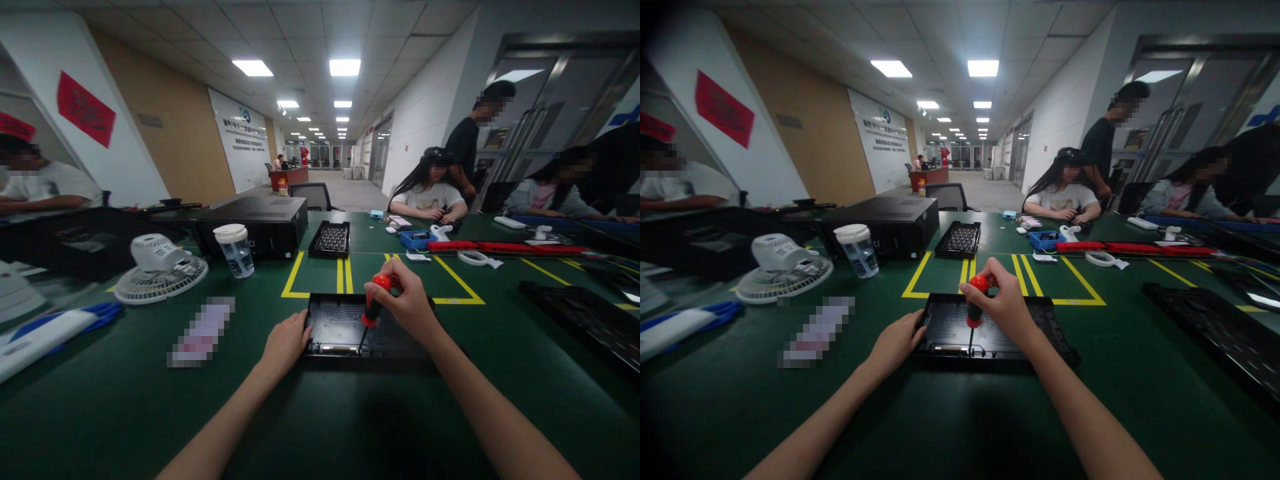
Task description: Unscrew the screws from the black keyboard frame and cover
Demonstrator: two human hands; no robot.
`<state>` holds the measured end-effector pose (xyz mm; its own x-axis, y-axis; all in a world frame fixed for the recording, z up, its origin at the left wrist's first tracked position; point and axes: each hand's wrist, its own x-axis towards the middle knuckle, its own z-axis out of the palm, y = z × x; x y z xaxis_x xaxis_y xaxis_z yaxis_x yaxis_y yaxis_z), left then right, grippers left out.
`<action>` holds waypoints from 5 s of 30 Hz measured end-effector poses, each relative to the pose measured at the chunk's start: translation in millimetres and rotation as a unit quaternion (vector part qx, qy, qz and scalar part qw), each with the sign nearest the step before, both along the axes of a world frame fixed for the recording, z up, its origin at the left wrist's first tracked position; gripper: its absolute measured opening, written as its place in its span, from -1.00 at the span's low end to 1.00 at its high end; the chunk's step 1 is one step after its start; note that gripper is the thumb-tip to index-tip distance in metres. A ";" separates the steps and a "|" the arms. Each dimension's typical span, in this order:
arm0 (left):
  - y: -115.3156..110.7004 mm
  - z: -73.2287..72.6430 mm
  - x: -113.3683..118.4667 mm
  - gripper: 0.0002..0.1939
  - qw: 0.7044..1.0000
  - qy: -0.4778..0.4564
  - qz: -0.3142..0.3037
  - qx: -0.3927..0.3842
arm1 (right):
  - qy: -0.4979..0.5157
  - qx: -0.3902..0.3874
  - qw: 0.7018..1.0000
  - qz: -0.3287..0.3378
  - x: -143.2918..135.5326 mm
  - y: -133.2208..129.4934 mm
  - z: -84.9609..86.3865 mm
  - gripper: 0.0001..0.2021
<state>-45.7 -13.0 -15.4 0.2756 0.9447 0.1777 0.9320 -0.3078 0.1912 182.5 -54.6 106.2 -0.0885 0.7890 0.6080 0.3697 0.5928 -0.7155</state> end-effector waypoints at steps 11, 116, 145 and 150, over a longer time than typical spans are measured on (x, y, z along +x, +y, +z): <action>0.3 0.8 0.4 -0.57 1.000 -0.001 0.003 -0.006 | 0.004 0.029 0.998 -0.050 -2.4 1.5 -9.9 -0.72; -1.6 5.3 1.8 -0.55 1.000 -0.005 0.006 -0.020 | 0.256 -0.161 0.909 0.287 2.7 8.9 -5.5 -0.86; -0.8 3.4 -0.3 -0.57 1.000 0.001 0.002 -0.005 | 0.171 -0.056 0.969 0.171 -2.0 3.6 -2.3 -0.84; -0.6 2.7 -0.3 -0.57 1.000 -0.003 -0.002 -0.008 | 0.149 -0.047 0.980 0.124 -2.5 1.8 -1.7 -0.80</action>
